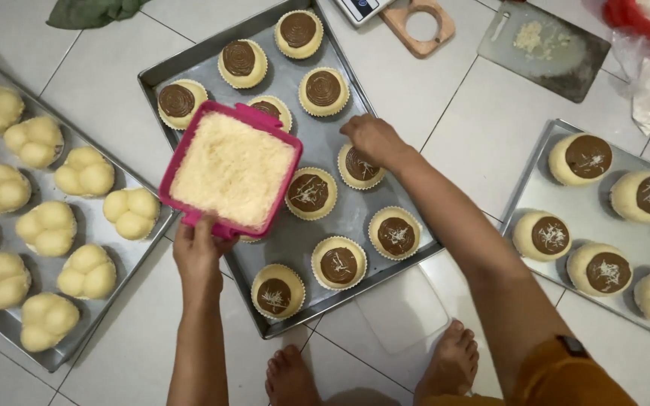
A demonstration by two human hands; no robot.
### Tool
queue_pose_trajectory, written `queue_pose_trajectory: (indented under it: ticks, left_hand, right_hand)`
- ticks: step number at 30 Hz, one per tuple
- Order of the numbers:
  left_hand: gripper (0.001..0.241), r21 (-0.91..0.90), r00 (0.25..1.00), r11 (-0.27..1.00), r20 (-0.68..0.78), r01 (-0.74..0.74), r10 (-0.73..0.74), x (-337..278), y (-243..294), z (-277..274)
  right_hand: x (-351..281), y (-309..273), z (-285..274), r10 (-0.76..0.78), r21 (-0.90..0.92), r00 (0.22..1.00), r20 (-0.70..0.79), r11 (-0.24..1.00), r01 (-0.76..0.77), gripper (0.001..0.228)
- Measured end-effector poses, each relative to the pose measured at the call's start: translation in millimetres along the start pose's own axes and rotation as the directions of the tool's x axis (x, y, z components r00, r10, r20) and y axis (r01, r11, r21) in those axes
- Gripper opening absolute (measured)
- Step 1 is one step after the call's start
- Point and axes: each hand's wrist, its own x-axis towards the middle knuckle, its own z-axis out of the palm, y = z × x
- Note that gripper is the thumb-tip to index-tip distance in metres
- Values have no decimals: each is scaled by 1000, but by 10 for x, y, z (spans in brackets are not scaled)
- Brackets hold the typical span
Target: Sprinkling shredded cheese and dipping buns into toppings to prepare them for baking.
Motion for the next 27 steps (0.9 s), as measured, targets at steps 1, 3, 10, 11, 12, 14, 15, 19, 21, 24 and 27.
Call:
queue_pose_trajectory:
  ticks: [1,3,10,11,12,14,15,19,21,24,27]
  left_hand:
    - [48,0,1000,1000,-3,0,0,8,1,-16]
    - [45,-44,998,999,-61,4,-7,30,4,-41]
    - [47,13,1000,1000,-22,-17,18,6,-9,-98]
    - [47,24,1000,1000,-18,-14,14,20,-35,-104]
    - [46,33,1000,999,-14,-11,12,38,-63,-105]
    - [45,19,1000,1000,-20,-13,14,45,-119,-83]
    - [45,4,999,1000,-29,-16,16,50,-144,-76]
    - [41,-8,999,1000,-30,20,-20,-32,-33,71]
    - [35,86,985,983,30,165,-168,-190,235,212]
    - [43,-19,998,998,23,66,-65,-69,-265,208]
    - [44,28,991,992,46,126,-127,-197,-248,309]
  right_hand:
    - [38,39,117,-2,1,1000,1,1000,2,39]
    - [108,123,353,-39,-95,998,41,995,43,25]
    - [261,273,561,23,-28,963,268,999,-16,23]
    - [250,270,544,28,-41,958,285,999,-17,24]
    - [239,274,519,35,-56,953,301,998,-19,25]
    - [195,191,281,62,-28,946,319,998,-56,28]
    - [178,145,159,86,0,938,337,996,-91,32]
    - [166,-246,-858,118,265,992,41,956,-125,41]
    - [189,-491,-1194,50,488,911,-409,856,171,17]
    - [107,-1037,-1404,-64,683,950,-307,680,267,25]
    - [7,-1414,-1238,-312,336,950,23,897,287,46]
